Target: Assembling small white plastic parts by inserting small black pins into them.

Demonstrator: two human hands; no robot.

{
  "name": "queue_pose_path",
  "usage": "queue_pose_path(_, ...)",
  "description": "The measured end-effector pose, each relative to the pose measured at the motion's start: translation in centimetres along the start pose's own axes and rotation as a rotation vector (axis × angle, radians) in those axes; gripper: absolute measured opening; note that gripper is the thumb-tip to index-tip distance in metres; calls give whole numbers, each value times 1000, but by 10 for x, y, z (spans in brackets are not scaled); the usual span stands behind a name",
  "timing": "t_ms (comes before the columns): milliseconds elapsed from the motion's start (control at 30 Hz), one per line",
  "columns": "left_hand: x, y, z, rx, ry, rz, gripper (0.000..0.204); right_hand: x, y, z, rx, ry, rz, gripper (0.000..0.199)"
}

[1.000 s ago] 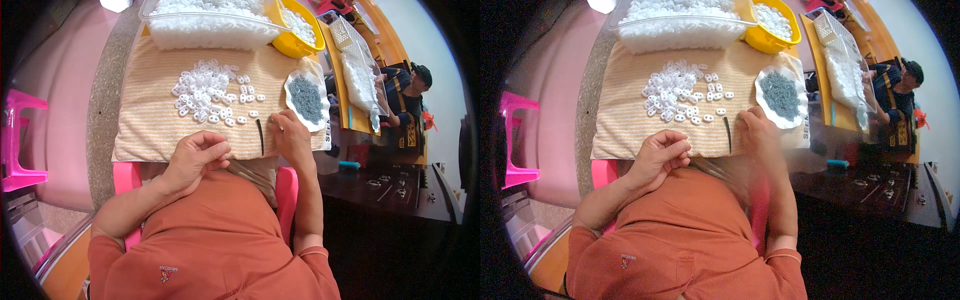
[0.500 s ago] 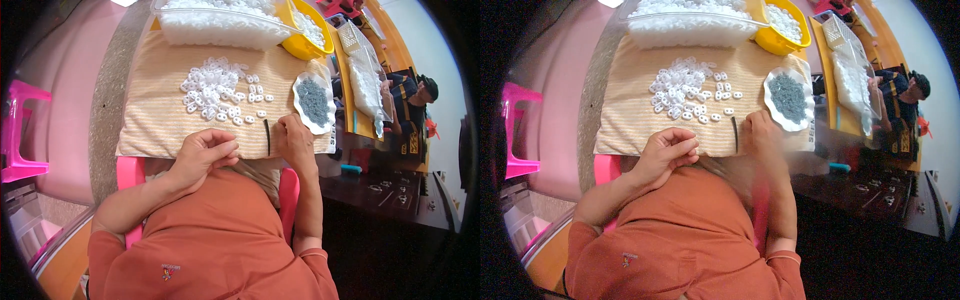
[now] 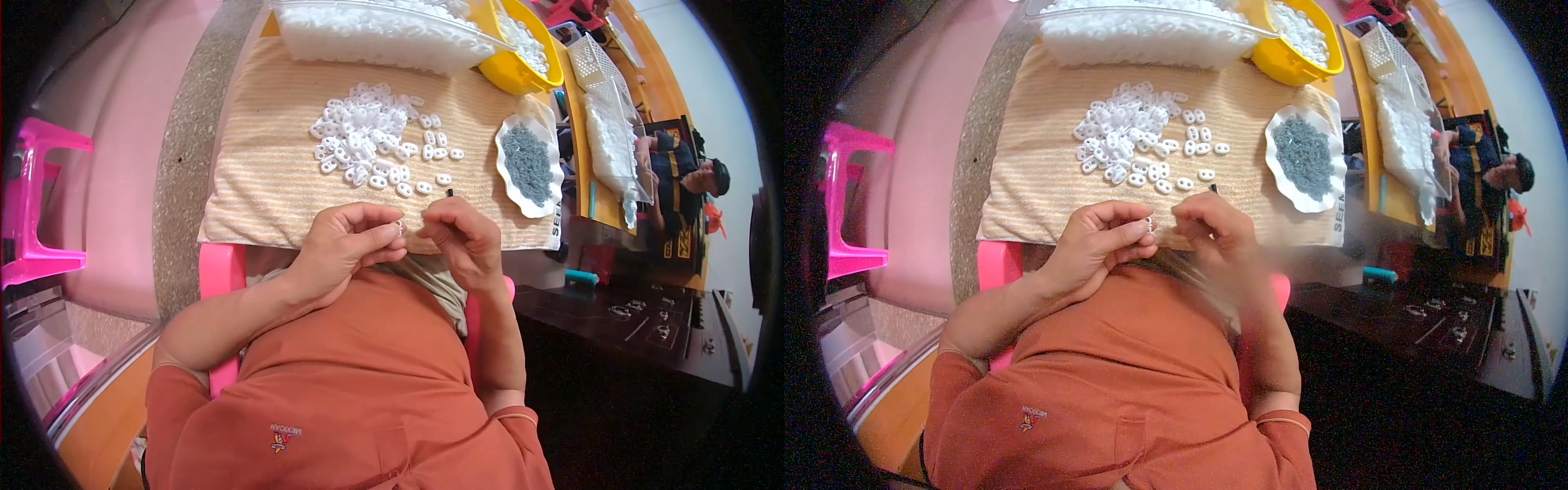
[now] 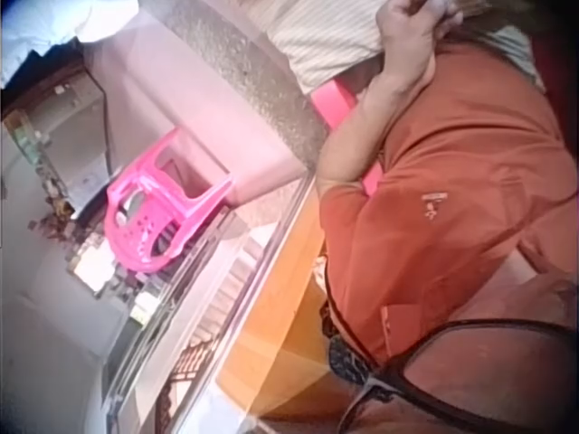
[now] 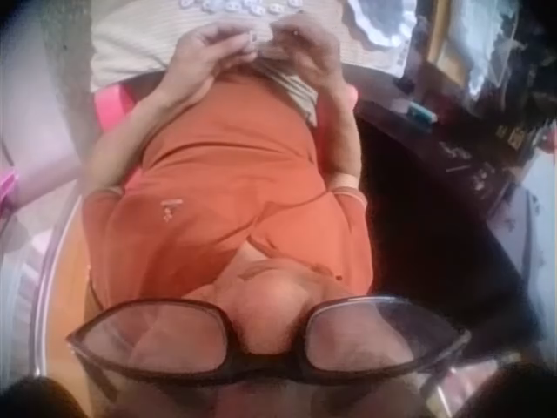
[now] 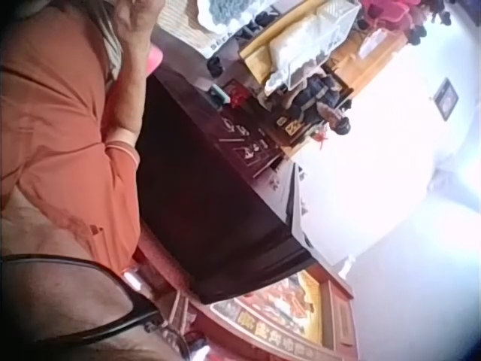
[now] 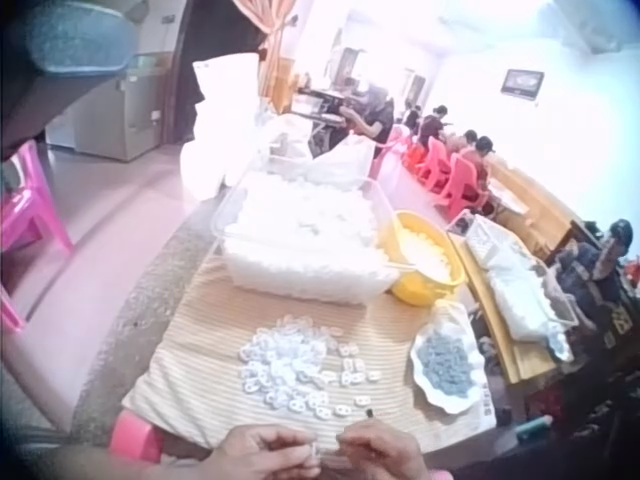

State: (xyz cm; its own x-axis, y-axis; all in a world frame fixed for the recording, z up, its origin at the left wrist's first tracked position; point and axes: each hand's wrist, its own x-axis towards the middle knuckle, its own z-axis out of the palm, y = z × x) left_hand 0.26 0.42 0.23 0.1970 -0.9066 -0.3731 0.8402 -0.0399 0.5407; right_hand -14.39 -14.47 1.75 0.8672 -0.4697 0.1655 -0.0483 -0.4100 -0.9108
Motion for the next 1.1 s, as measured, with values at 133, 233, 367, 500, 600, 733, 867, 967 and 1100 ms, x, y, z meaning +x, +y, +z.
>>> queue_pose_path(133, 1, -1, -2, -4, -9, 8, 19, -1, -7, 11, 187, -53, 123, 11)
queue_pose_path(233, 1, -2, -1, 9, -12, 11, 18, -3, -4, 13, 216, -86, 156, 10)
queue_pose_path(367, 1, -1, 0, 21, -12, 1, 17, -4, -3, 15, 189, -98, 150, 8)
queue_pose_path(500, 1, -1, -1, 28, -15, -13, 17, -4, -2, 17, 166, -89, 153, 5)
queue_pose_path(600, 1, -1, -1, 41, -22, -12, 17, -4, -2, 19, 184, -87, 136, 3)
queue_pose_path(733, 0, 1, -1, 36, -22, -29, 16, -5, -1, 20, 199, -75, 127, 3)
queue_pose_path(867, 0, 2, -1, 29, -29, -41, 15, -7, 1, 22, 235, -59, 119, 6)
queue_pose_path(967, 1, 2, -2, 13, -34, -39, 14, -4, -2, 23, 296, -54, 110, 8)
queue_pose_path(1100, 1, 3, -2, -5, -36, -34, 14, -6, -3, 24, 351, -43, 163, 9)
